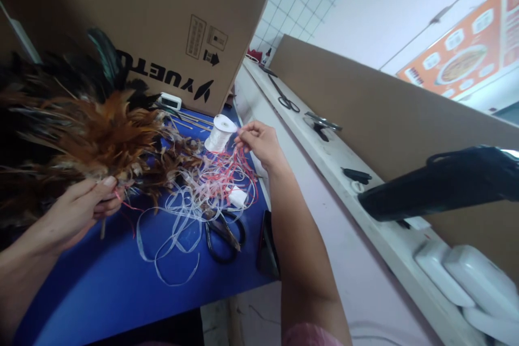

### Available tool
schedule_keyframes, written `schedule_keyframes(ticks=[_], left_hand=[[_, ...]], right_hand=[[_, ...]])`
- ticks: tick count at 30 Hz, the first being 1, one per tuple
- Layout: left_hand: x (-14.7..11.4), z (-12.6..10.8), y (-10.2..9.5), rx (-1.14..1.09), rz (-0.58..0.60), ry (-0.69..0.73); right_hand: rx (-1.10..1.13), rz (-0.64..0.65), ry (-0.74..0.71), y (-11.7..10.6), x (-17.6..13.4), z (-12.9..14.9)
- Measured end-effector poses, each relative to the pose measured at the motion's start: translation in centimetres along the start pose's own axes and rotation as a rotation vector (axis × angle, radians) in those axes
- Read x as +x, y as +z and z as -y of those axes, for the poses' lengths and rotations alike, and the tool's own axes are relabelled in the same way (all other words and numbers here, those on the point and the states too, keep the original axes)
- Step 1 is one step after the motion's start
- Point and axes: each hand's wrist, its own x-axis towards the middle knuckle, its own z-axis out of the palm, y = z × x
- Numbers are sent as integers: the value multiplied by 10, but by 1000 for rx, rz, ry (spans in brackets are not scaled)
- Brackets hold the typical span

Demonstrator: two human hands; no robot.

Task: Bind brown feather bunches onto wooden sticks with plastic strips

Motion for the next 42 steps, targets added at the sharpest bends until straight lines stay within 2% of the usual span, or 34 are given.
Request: schedule_keyframes(ticks=[3,9,15,17,19,21,22,24,26,29,34,42], left_hand=[[0,0,1,-1,-6,1],[0,-1,1,-14,5,10],[-1,-3,1,-9,-7,-1],[-1,-3,1,-5,-6,4],[-1,-2,1,-4,-3,6],[0,-2,2,-5,2,4],[0,-2,2,-6,7,5],[1,-1,2,-10,11,13],[1,0,1,-9,12,17],[1,0,0,2,12,28],[0,-4,3,-5,10,29],[-3,-7,5,4,0,14]], right_hand=[[87,19,-28,-4,-3,11],[175,36,11,-12,-6,24],[213,155,-45,-11,-16,22],[185,257,-50,-5,-27,20],[116,440,-24,3,-39,15],[-39,639,32,14,-47,5],[-156,690,50,20,-48,-2],[-429,652,26,32,-44,-19],[-659,510,-67,44,-33,-39],[-843,448,-134,59,-14,-68],[-863,437,-102,73,4,-90],[-793,400,-2,94,11,-110]])
